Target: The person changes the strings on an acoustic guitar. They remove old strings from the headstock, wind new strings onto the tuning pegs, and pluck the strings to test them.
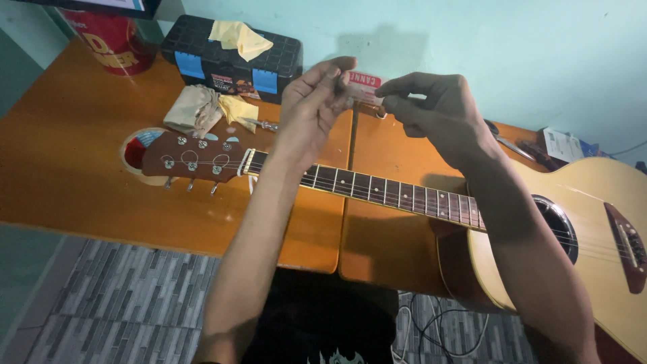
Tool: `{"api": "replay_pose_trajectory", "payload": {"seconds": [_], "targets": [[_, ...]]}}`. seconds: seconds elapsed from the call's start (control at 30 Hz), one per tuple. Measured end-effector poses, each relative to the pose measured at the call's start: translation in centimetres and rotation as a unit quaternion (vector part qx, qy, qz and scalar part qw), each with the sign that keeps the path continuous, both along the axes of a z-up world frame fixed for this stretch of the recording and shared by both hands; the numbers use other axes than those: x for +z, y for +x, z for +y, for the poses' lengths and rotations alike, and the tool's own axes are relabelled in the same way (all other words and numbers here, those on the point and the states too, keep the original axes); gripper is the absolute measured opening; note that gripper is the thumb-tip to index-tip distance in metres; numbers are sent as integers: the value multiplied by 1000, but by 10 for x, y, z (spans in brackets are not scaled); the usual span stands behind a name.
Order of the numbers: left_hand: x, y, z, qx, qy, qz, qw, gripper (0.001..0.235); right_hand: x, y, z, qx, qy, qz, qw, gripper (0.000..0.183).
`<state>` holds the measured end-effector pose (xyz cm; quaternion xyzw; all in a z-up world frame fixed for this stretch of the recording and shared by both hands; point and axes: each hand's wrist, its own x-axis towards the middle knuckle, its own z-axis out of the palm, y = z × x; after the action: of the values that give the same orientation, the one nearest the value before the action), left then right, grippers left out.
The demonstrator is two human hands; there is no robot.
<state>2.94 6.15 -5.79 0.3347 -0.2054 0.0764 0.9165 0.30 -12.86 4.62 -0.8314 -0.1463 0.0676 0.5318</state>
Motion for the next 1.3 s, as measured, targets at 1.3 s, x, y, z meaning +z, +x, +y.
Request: {"api": "replay_pose_trajectory", "payload": {"seconds": [1.3], "targets": [[12,-8,-14,-37,16,-10,999,21,12,-5,7,-61,3,-178,982,10]]}}
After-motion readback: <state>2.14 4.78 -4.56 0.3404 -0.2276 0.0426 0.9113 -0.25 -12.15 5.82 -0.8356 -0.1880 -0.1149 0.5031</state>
